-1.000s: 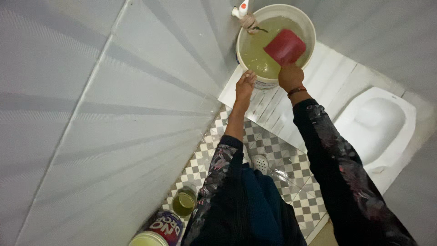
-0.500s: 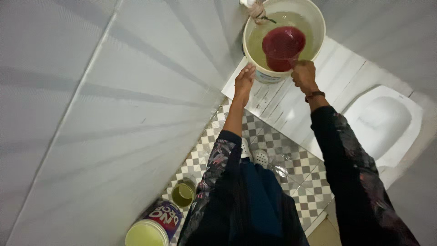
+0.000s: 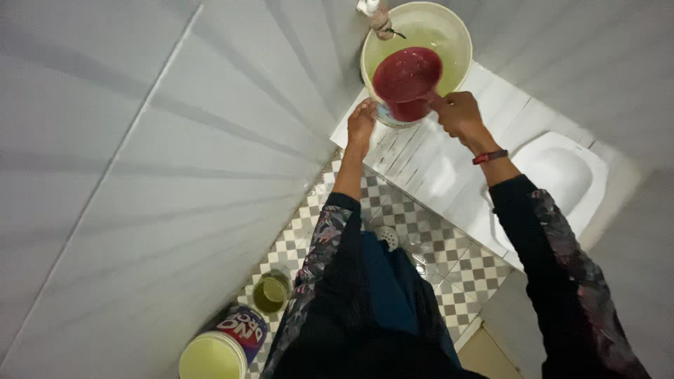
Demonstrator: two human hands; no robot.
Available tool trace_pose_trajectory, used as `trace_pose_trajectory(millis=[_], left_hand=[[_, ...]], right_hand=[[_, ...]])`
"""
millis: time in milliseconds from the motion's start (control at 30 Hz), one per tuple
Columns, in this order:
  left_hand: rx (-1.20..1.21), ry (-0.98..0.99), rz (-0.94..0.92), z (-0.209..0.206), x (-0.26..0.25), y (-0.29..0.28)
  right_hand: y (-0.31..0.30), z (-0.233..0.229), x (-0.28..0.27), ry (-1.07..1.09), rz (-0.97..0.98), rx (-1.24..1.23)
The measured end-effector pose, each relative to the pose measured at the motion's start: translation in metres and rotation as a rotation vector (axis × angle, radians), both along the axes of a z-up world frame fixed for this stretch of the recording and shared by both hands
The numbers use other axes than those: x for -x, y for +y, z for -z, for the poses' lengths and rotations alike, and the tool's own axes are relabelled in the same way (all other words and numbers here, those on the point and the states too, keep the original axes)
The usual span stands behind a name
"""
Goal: The person scoops water from a bucket using a red plastic cup and repeatedly pours it into a squat toilet to rinse the bowl. The person continues this cycle throughout the clip, occasionally moving between the bucket and the toilet.
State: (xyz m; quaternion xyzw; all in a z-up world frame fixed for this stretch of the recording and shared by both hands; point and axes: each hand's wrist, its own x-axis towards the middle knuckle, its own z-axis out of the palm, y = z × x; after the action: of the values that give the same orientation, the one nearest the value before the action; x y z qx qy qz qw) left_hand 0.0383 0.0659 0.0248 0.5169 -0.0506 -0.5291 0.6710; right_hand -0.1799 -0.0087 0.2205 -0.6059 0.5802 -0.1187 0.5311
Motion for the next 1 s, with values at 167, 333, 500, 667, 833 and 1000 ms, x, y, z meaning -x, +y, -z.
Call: trace_pose_trajectory(millis=[167, 333, 500, 667, 833, 1000], left_hand=[[-0.150, -0.170, 0.061, -0.014, -0.019, 0.015], [-0.111, -0.136, 0.025, -0.007, -0.028, 0.039], [-0.079, -0.129, 0.014, -0.008, -0.039, 0.044], [-0.150, -0.104, 0.079, -0.007, -0.038, 0.063], [-0.100, -0.017, 0.089, -0.004, -0.034, 0.069], [-0.011, 0.048, 0.120, 0.004, -0.018, 0.064]], right_hand=[[0.017, -0.012, -0.032, 0.082, -0.161, 0.127], [0.025, 0.020, -0.069, 0.155, -0.292, 0.449], [0.026, 0.032, -0.089, -0.097, -0.207, 0.811], [0.029, 0.042, -0.085, 0.153, -0.174, 0.755], [0.016, 0.072, -0.065, 0.371, -0.252, 0.960], [0.024, 0.054, -0.023, -0.025, -0.181, 1.069]])
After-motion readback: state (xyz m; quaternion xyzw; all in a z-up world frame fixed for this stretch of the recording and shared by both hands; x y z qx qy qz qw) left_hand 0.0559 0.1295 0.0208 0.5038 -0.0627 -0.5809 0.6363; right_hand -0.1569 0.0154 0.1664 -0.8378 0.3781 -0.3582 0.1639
